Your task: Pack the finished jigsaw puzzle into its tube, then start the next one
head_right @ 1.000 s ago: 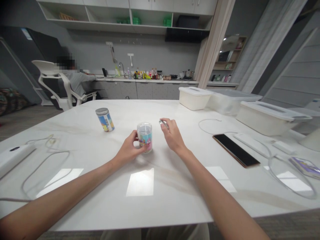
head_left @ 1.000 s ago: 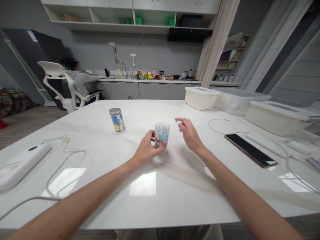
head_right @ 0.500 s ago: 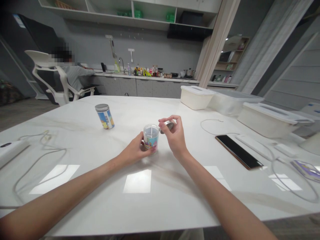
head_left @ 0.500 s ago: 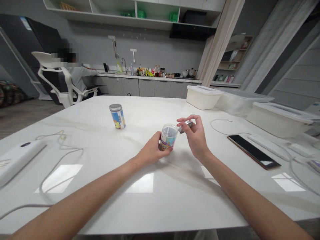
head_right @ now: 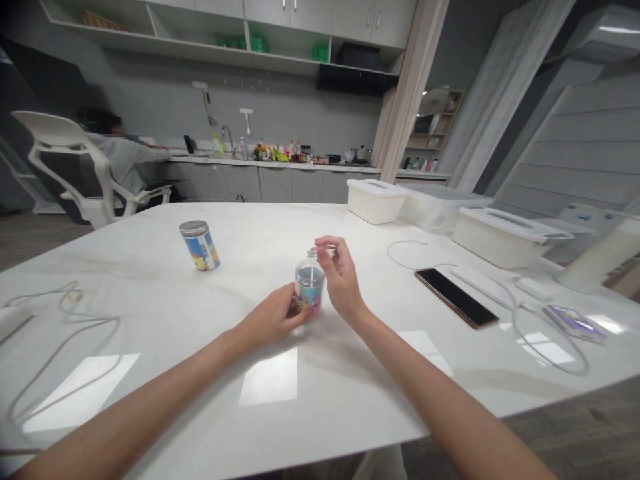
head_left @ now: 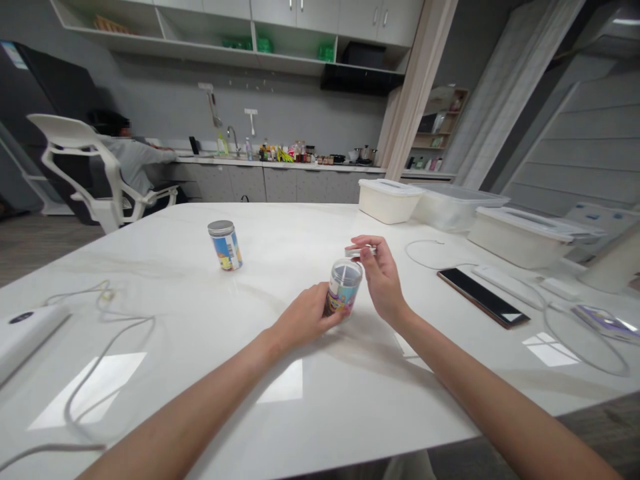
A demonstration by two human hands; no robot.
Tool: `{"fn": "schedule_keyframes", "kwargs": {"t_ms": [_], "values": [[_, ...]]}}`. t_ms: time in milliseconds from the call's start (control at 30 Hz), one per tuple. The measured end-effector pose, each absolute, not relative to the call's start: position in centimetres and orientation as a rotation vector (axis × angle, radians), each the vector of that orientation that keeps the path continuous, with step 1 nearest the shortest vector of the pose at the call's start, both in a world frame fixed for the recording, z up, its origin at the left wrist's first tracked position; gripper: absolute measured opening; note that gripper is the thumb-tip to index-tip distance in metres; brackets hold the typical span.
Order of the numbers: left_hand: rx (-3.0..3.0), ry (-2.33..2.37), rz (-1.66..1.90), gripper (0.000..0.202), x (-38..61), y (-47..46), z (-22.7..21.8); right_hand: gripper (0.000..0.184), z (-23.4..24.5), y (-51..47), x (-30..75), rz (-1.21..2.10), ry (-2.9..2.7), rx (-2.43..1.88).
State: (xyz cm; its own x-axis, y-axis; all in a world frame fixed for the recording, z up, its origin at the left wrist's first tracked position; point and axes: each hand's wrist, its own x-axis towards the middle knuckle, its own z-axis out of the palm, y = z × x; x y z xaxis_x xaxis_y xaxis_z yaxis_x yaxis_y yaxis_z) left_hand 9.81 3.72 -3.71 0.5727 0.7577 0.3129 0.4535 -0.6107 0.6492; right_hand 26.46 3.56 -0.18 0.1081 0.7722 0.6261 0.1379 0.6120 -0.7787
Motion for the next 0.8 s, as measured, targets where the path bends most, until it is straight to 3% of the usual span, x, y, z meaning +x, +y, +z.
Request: {"fn": "schedule_keyframes", "kwargs": {"t_ms": [800], "values": [[2.369, 1.050, 0.774, 0.025, 9.4, 4.4, -4.2, 0.028, -1.3, 3.2, 26.5, 0.490, -1.899, -0.755]]}}
